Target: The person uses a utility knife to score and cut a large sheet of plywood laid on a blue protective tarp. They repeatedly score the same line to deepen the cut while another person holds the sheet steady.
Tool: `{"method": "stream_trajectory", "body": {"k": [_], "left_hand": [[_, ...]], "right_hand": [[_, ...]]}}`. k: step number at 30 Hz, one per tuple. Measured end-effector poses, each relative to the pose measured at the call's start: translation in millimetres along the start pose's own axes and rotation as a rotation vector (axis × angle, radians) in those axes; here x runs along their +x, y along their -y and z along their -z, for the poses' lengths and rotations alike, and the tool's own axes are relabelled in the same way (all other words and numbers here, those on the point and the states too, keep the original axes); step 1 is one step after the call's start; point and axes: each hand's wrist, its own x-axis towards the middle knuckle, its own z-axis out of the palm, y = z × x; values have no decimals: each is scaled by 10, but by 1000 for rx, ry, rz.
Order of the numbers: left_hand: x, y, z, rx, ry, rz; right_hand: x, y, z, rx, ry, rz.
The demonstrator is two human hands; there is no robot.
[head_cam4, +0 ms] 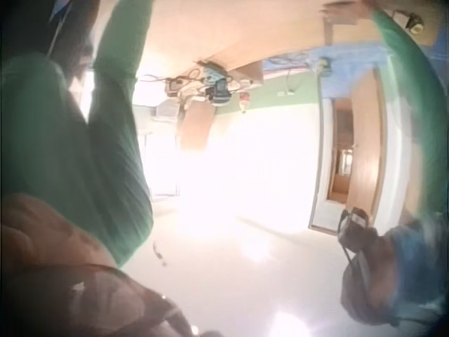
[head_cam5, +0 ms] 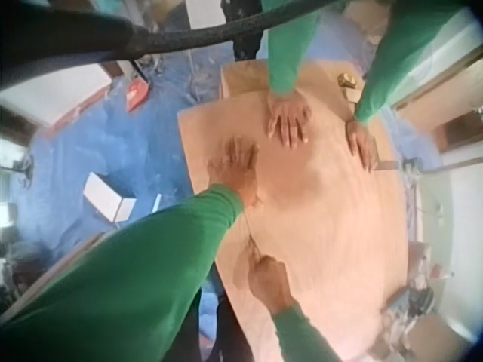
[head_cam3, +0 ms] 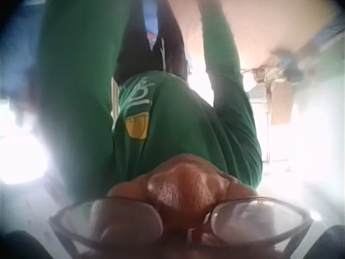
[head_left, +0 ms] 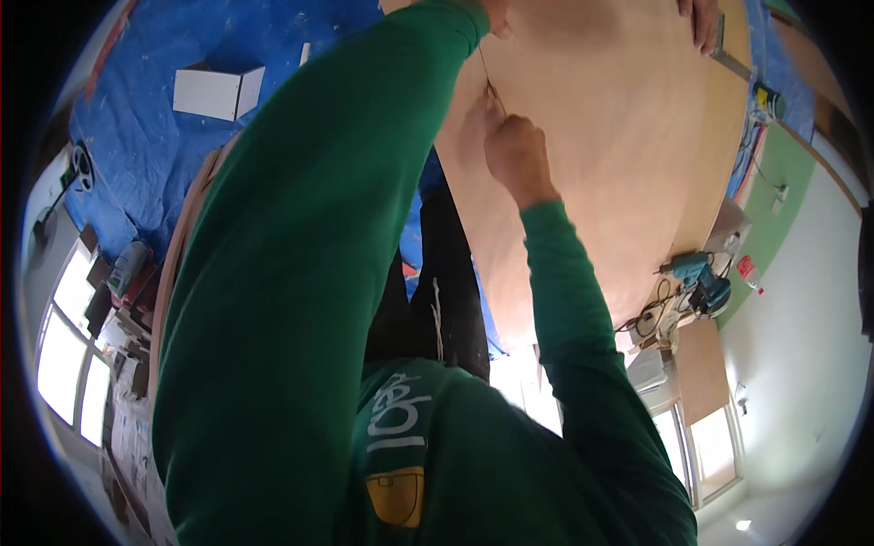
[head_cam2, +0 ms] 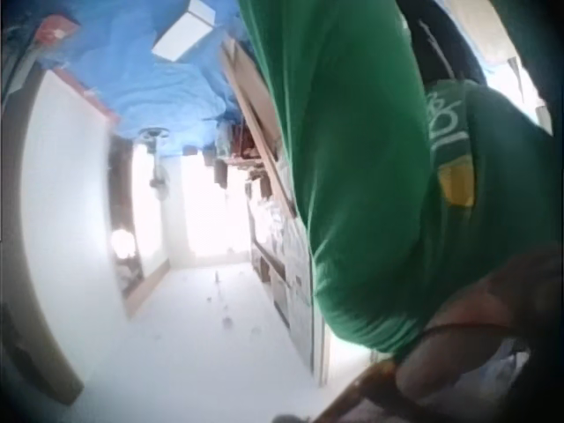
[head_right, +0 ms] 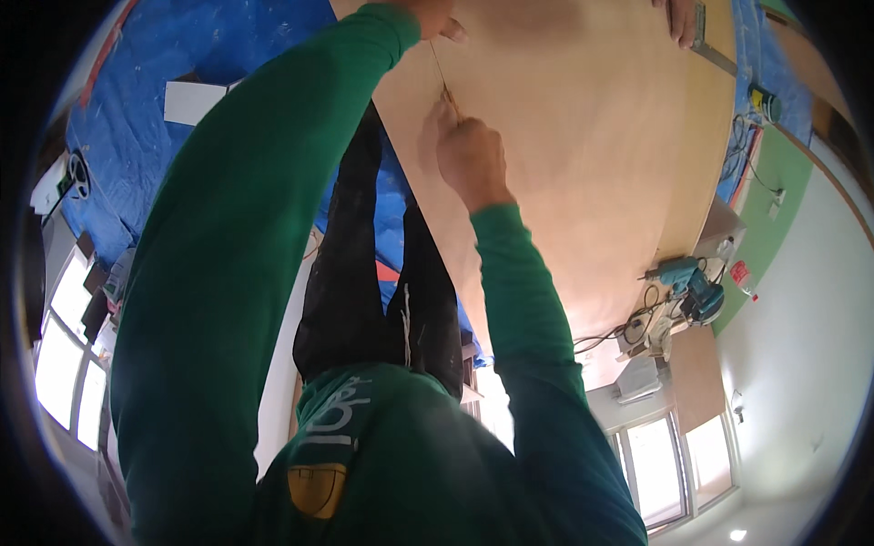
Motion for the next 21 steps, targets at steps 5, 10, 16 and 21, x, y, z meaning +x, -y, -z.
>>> {"method": "stream_trajectory", "body": {"k": [5, 10, 16, 21], "left_hand": [[-93, 102, 75, 27, 25, 5], [-75, 210, -66, -17, -9, 53], [-95, -33, 37, -28, 16, -5], [6, 130, 47, 6, -10, 17]], "right_hand": [[-736, -7, 198, -118, -9, 157], [-2030, 179, 984, 318, 258, -313], [-149, -38, -34, 155, -7, -64], [-656, -6, 134, -77, -46, 162]]}}
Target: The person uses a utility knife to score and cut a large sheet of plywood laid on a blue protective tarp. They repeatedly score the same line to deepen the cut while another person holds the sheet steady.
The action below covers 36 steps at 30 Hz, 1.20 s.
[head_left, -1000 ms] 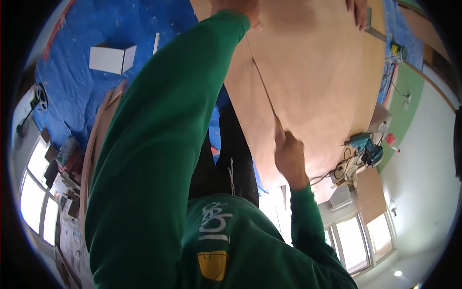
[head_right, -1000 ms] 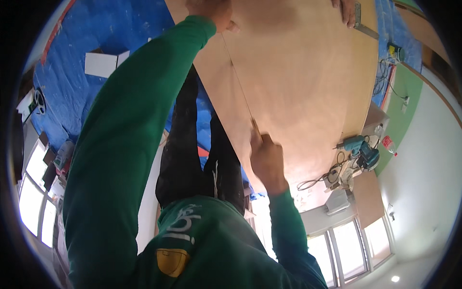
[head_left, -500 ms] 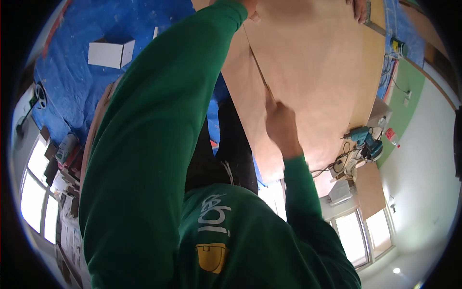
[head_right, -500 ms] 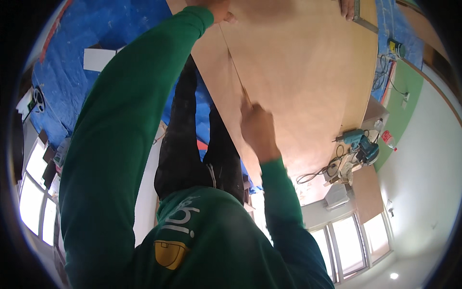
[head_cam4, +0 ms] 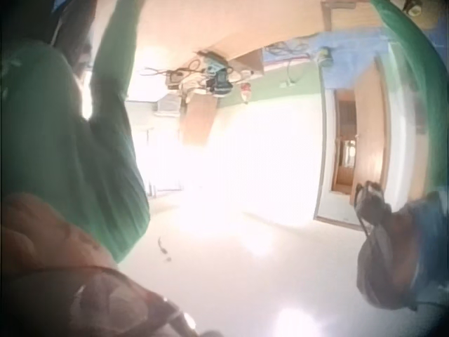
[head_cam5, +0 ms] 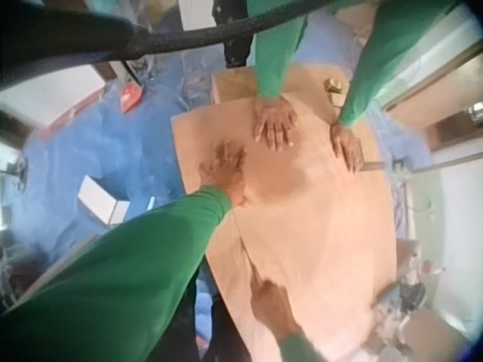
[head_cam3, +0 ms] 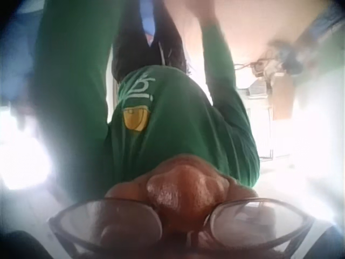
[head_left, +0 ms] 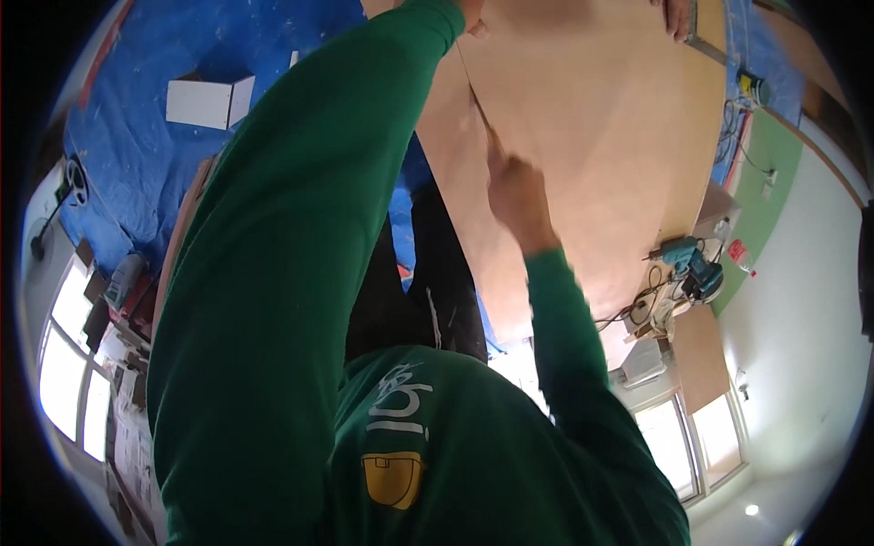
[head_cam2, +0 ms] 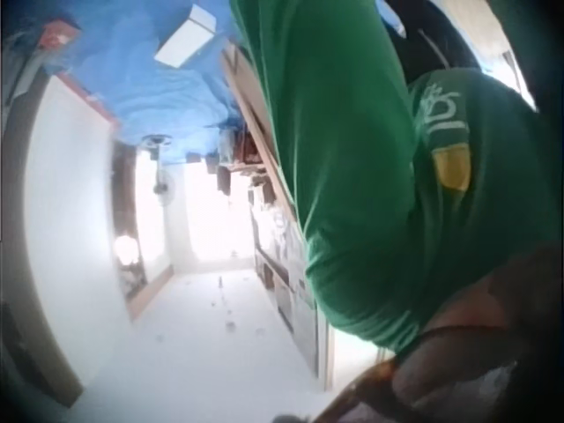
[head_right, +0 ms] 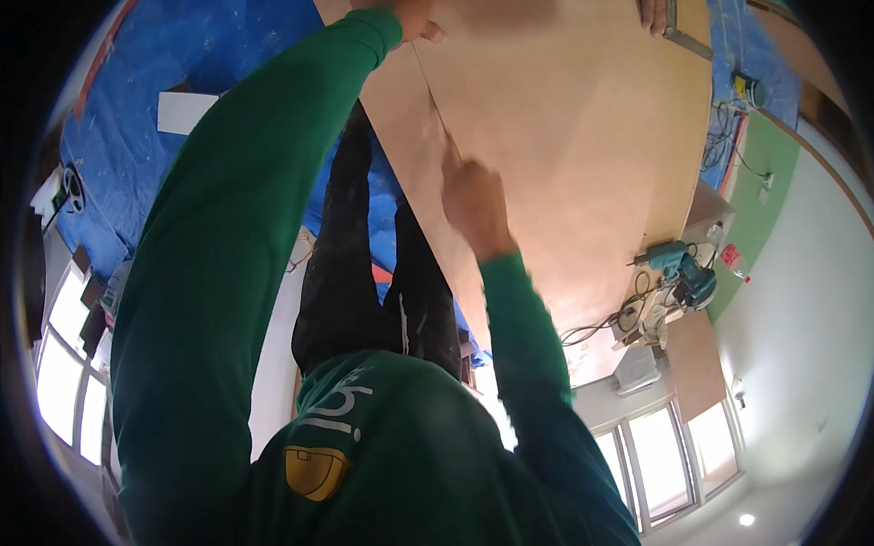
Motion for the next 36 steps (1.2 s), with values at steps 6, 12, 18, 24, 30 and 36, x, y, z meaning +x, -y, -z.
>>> {"method": "stream_trajectory", "body": {"k": [6, 12, 18, 24, 30, 36], "left_hand": [[-77, 66, -95, -13, -14, 21], [-41, -122, -15, -12, 21, -14], [-103, 22, 37, -5, 21, 21], [-69, 38, -39, -17, 56, 42], [66, -19, -196, 30, -49, -92], [-93, 45, -167, 101, -81, -121]], "right_hand": [[-1261, 267, 753, 343, 124, -323], [502, -19, -160, 212, -43, -236], [-568, 10, 211, -2, 53, -14], [-1164, 77, 482, 160, 77, -70], [630, 114, -27, 314, 113, -317], [499, 284, 364, 455, 233, -524]]}}
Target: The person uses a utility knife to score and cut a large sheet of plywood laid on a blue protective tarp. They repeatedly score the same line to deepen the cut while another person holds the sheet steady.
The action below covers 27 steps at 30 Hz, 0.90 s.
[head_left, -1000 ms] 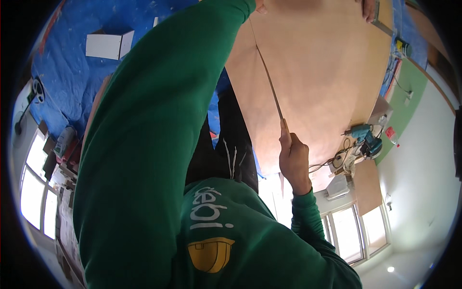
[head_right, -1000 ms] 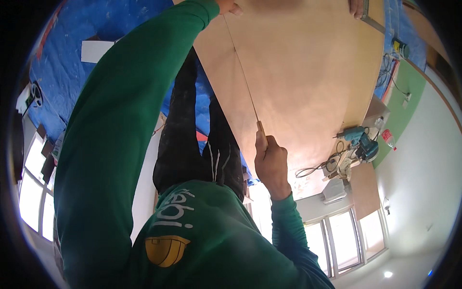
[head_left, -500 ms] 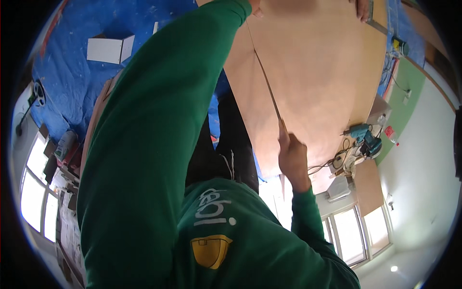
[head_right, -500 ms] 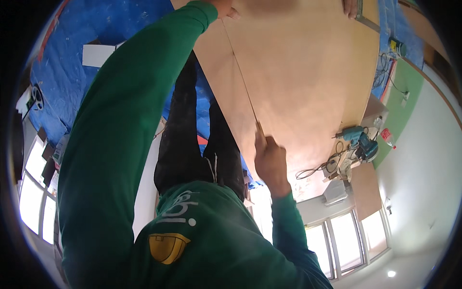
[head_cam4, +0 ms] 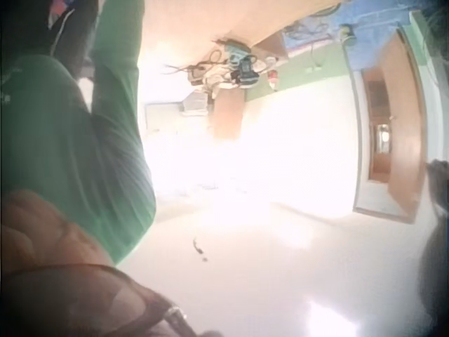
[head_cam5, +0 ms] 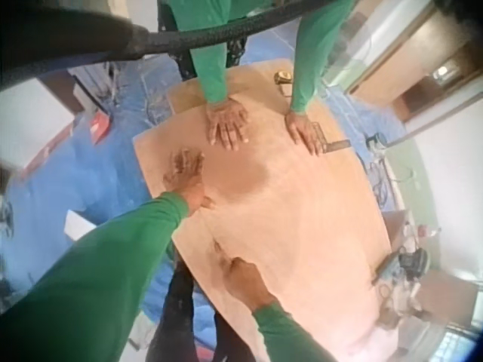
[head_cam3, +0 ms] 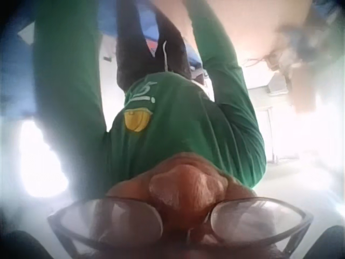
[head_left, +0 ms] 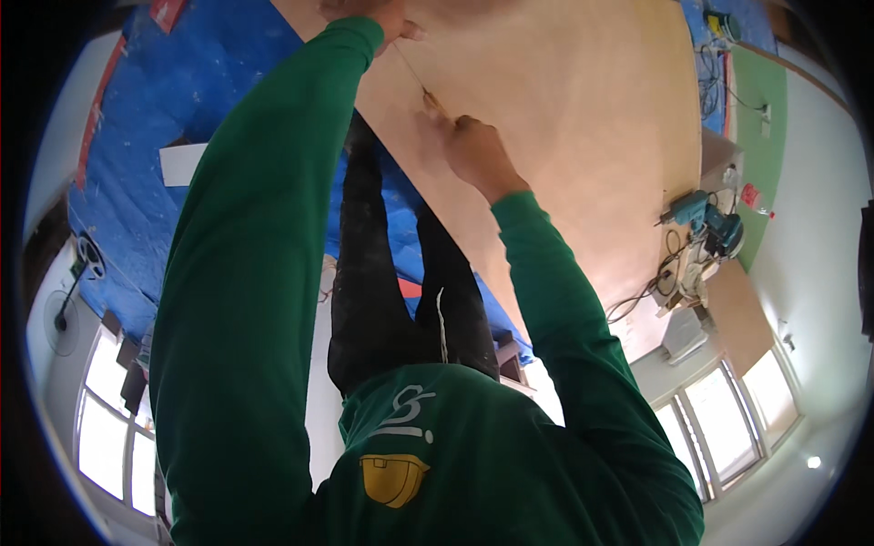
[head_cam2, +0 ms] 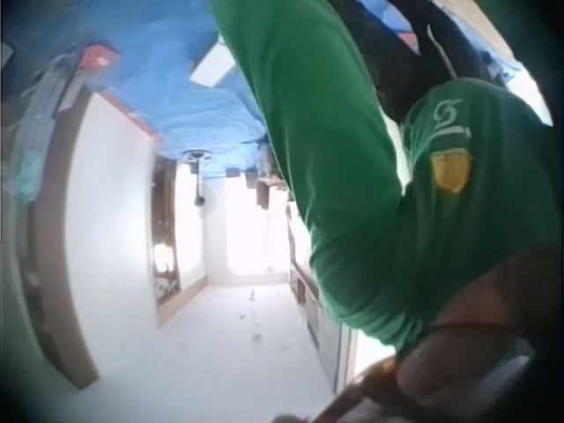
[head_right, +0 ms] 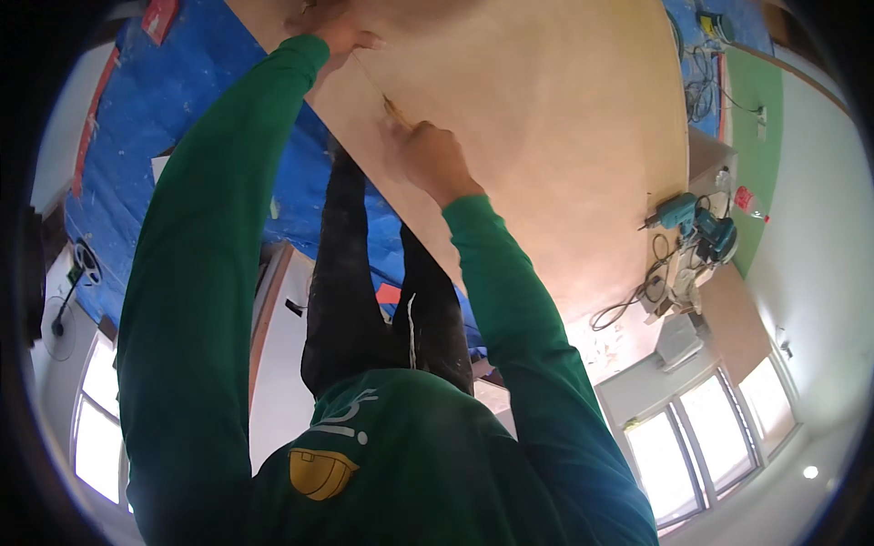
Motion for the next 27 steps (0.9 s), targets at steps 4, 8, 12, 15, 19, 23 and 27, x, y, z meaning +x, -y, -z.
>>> {"method": "stream_trajectory", "body": {"k": [4, 8, 12, 15, 19, 23, 27], "left_hand": [[-14, 48, 22, 34, -10, -52], [28, 367, 32, 13, -15, -165], [-890, 1147, -160, -45, -47, -254], [-2430, 1515, -564, -86, 130, -307], [-4652, 1506, -767, -59, 730, -241], [-6320, 1112, -1003, -435, 776, -142], [-6490, 316, -358, -552, 349, 35]], "right_hand": [[-631, -944, -365, 311, -507, 120], [-1851, -2143, -836, 10, -239, -62], [-2867, -2844, -1389, -187, 116, -119], [-3235, -2791, -1216, -62, 207, -53], [-3381, -2440, -230, 132, -405, 333], [-3985, -1551, 1210, 406, -838, 720], [-5048, -1083, 1943, 565, -1252, 1155]]}}
